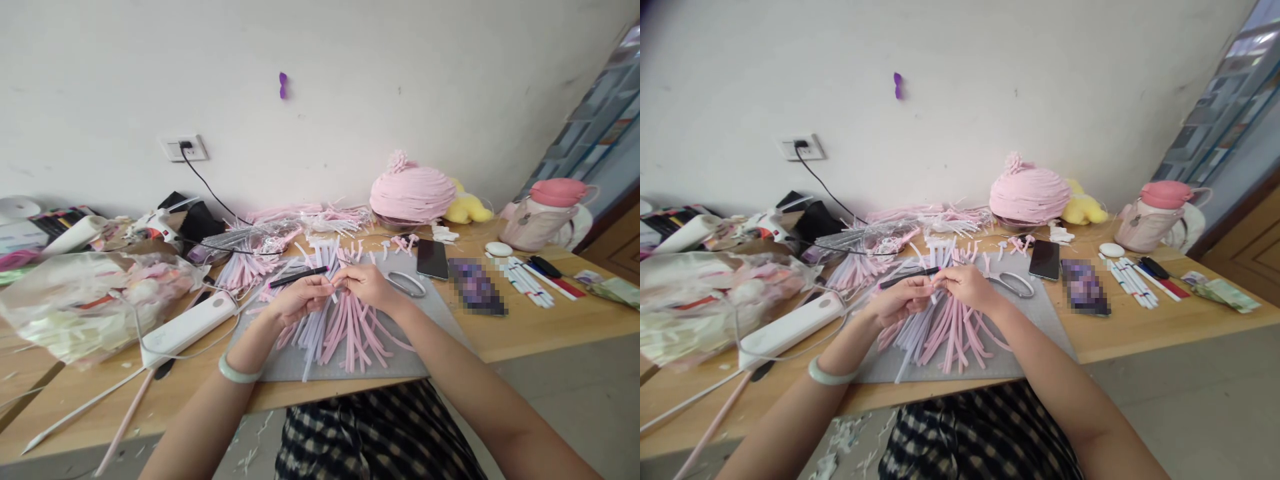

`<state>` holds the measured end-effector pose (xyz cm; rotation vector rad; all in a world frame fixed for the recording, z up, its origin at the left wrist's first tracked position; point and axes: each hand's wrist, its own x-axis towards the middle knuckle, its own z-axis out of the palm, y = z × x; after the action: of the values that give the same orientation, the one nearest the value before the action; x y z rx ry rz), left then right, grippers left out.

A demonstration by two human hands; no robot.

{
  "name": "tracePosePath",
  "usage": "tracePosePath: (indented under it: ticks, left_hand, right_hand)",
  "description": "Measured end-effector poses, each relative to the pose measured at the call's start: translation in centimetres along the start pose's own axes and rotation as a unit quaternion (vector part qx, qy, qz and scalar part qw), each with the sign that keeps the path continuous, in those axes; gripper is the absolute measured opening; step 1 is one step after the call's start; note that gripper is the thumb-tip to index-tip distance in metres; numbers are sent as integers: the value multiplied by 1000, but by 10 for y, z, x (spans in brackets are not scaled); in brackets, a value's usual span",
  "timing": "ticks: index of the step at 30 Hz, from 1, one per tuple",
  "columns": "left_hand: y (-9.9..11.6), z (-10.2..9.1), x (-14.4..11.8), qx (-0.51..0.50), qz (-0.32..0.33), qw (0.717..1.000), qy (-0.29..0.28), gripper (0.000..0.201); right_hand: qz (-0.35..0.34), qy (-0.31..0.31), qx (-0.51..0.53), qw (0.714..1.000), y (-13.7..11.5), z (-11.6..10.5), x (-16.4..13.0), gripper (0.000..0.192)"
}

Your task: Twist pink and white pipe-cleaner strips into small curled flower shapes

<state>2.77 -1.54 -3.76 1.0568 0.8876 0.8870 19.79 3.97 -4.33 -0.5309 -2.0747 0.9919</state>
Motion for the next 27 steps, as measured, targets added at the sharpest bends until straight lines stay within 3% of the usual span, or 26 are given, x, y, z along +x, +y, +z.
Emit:
tracePosePath:
  ticks: [2, 4, 7, 10, 11, 12, 14, 17, 19, 24, 27]
  left_hand:
    - [0, 3, 1, 120, 66, 989, 56, 21]
    - [0, 5, 0, 276, 133, 945, 110, 22]
    - [-1, 4, -2, 518, 233, 811, 141, 22]
    - [-5, 4, -3, 676, 305, 664, 99, 22]
    - [-7, 4, -3, 699, 312, 636, 97, 22]
    - [-8, 5, -2, 707, 310, 627, 109, 22]
    - [-8, 7, 0, 678, 289, 658, 154, 19]
    - [-6, 10, 3, 566, 248, 765, 182, 18]
    - [-4, 10, 4, 495, 229, 818, 183, 20]
    - [-4, 7, 6, 425, 202, 856, 213, 16]
    - [-5, 11, 6, 344, 171, 901, 203, 14]
  right_hand:
    - [52, 7, 19, 998, 1, 2, 1, 17]
    - [117, 14, 52, 992, 0, 4, 4, 12]
    - [207, 16, 120, 971, -1, 7, 7, 4]
    - [264, 13, 199, 944, -1, 7, 9, 10]
    - [269, 11, 216, 939, 0, 6, 10, 11]
    - [267, 6, 224, 937, 1, 5, 10, 12]
    - [251, -7, 213, 944, 2, 2, 11, 14]
    - [221, -27, 164, 961, 4, -4, 12, 17]
    - [202, -33, 140, 969, 5, -6, 12, 21]
    - [136, -28, 130, 982, 10, -5, 12, 25]
    - [128, 20, 144, 981, 15, 0, 12, 27]
